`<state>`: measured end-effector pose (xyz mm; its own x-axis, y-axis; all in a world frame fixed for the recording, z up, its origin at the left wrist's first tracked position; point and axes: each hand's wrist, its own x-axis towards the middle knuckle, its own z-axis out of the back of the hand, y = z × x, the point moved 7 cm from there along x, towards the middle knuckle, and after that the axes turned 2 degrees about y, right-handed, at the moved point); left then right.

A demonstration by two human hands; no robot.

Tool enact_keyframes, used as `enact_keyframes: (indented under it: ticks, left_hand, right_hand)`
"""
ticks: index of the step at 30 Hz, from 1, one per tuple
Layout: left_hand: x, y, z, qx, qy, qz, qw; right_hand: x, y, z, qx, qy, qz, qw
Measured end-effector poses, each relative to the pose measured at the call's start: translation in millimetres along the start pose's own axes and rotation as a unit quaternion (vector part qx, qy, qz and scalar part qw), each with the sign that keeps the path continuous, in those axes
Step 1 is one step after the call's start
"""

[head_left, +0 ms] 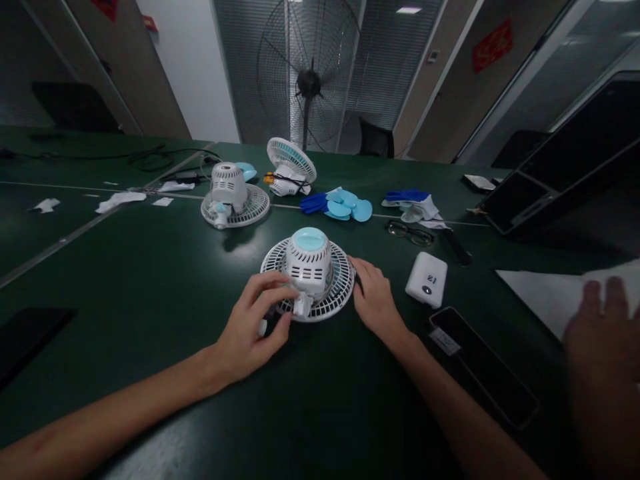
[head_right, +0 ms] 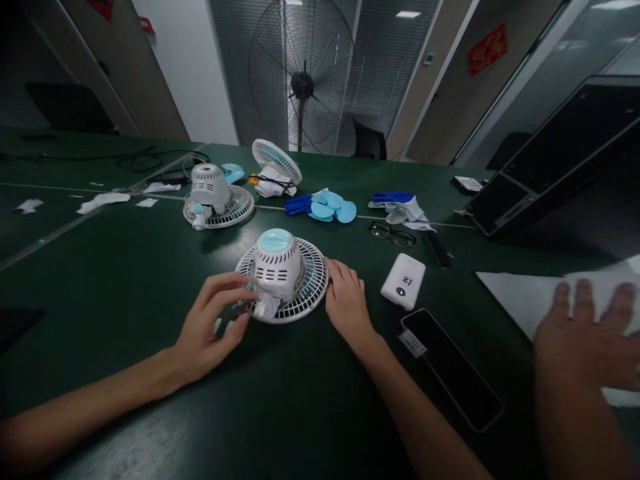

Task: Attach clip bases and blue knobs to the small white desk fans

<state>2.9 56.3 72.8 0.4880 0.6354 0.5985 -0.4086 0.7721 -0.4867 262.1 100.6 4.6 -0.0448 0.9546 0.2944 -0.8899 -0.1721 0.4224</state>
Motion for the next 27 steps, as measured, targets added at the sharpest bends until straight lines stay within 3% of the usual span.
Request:
enact_keyframes:
  ticks: [3,7,10,13,15,18,20,23,27]
  left_hand:
    - [-28.7,12.5,9.5,0.054,0.021,0.064,0.996]
    - [-69.0,33.0,4.7,0.148,0.125,0.137,0.971]
    - [-84.7,39.2,7.9,0.183,0.152,0.159,0.958]
    - [-86.3,34.8,9.4,0.106,0.174,0.202,0.958]
    - [-80.1,24.4,6.0,0.002,0.170,0.225,0.959]
    - [-64.1,8.5,-1.2,-0.123,0.102,0.231,0.960]
    - [-55.1,3.3,-6.8,-0.151,0.049,0.219,0.963]
    - [-47.1,1.7,-16.0,-0.130,0.020,0.187,0.974]
    - [-40.4,4.7,-17.8,-0.141,-0.012,0.180,0.973]
  right_hand:
    - [-2.0,-3.0,-3.8,0.001,0.010,0.000,1.000]
    - [-3.7,-10.8,4.1,0.014,-0.051,-0.022,0.998]
    - [-3.6,-12.3,14.7,0.025,-0.097,-0.052,0.994]
    - [-10.5,2.0,32.6,0.097,-0.178,-0.055,0.978]
    - [-20.4,26.6,42.4,0.145,-0.222,0.006,0.964]
    - [-36.8,77.7,38.0,0.215,-0.157,0.172,0.948]
    - [-45.9,100.4,28.5,0.250,-0.088,0.228,0.937]
    - [-48.6,107.5,19.4,0.296,-0.037,0.219,0.929]
    - [-43.5,95.3,16.9,0.329,-0.039,0.168,0.929]
